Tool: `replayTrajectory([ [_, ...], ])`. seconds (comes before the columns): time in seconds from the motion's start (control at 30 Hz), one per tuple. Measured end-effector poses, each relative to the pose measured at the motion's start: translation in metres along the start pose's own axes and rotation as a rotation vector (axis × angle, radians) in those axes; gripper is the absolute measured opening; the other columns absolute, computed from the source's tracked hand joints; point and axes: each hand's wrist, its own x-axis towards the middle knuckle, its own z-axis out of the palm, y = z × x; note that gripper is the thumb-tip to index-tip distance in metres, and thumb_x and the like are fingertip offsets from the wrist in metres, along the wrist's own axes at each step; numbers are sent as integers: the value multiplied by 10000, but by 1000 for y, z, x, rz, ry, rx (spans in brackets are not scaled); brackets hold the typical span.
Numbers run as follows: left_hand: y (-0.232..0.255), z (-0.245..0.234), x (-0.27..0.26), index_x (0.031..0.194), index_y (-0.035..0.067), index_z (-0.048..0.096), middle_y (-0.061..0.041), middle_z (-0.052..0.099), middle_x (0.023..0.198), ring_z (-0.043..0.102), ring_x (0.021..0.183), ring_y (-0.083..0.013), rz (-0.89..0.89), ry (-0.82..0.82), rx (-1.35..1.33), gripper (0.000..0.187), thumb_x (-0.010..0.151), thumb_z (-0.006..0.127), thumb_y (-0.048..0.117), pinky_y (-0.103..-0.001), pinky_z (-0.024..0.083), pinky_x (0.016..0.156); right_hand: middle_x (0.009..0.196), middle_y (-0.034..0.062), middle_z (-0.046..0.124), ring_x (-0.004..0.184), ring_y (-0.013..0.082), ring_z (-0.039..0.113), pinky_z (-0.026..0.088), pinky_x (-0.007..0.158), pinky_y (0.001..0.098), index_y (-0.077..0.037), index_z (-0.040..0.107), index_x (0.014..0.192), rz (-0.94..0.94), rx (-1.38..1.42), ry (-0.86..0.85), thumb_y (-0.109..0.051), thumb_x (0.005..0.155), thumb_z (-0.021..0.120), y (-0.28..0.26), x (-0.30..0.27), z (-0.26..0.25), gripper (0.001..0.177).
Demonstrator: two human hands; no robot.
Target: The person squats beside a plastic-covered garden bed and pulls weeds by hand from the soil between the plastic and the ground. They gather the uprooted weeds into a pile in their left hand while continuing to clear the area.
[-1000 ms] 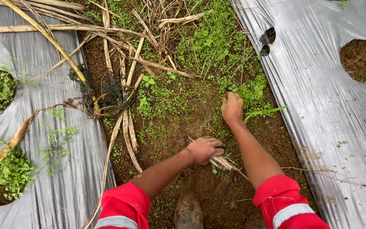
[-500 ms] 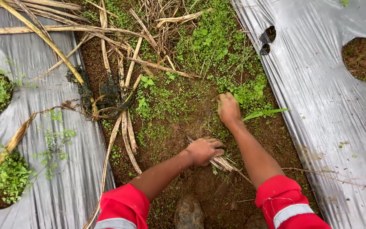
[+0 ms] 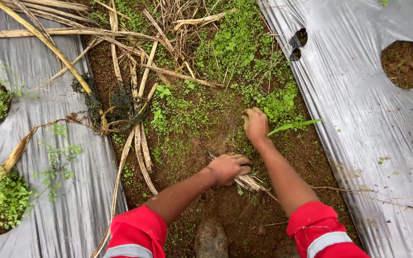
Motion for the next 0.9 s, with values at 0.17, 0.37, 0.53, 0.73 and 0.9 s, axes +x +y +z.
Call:
replayTrajectory([
  [0.17,2,-7,-4,1445,174,544,-121,528,1488,495,1413,-327,-6,0,0,660,812,652,23,-545,407,1180,999,132,678,921,310,737,649,733,411,-41,729,1041,62,-218,36,-61,911,759,6,10,-16,134],
  [0.37,5,-15,-7,1437,160,547,-131,533,1486,497,1412,-325,12,-1,13,651,813,621,-11,-557,403,1178,1079,165,649,1012,346,700,610,834,430,-4,722,1118,89,50,159,-60,963,691,-22,-4,-25,167],
  [0.53,4,-20,-10,1438,154,548,-125,532,1489,502,1407,-322,3,0,15,650,816,617,-20,-557,403,1180,1051,124,623,1000,334,707,644,809,425,-60,765,1115,-74,-153,59,-100,882,816,-13,4,-15,242],
  [0.73,3,-7,-5,1465,152,527,-133,501,1522,463,1440,-337,1,-26,-2,664,830,658,4,-563,374,1197,950,86,674,916,343,741,642,767,437,-111,776,1031,-153,-88,-169,-87,903,752,32,-12,-20,132],
  [0.9,3,-7,-2,1481,138,512,-157,475,1551,441,1456,-344,-16,-67,0,680,831,654,-5,-559,351,1207,1114,171,683,1087,379,706,609,916,466,-19,734,1157,-125,117,-324,-72,1007,607,-6,-74,-96,203],
])
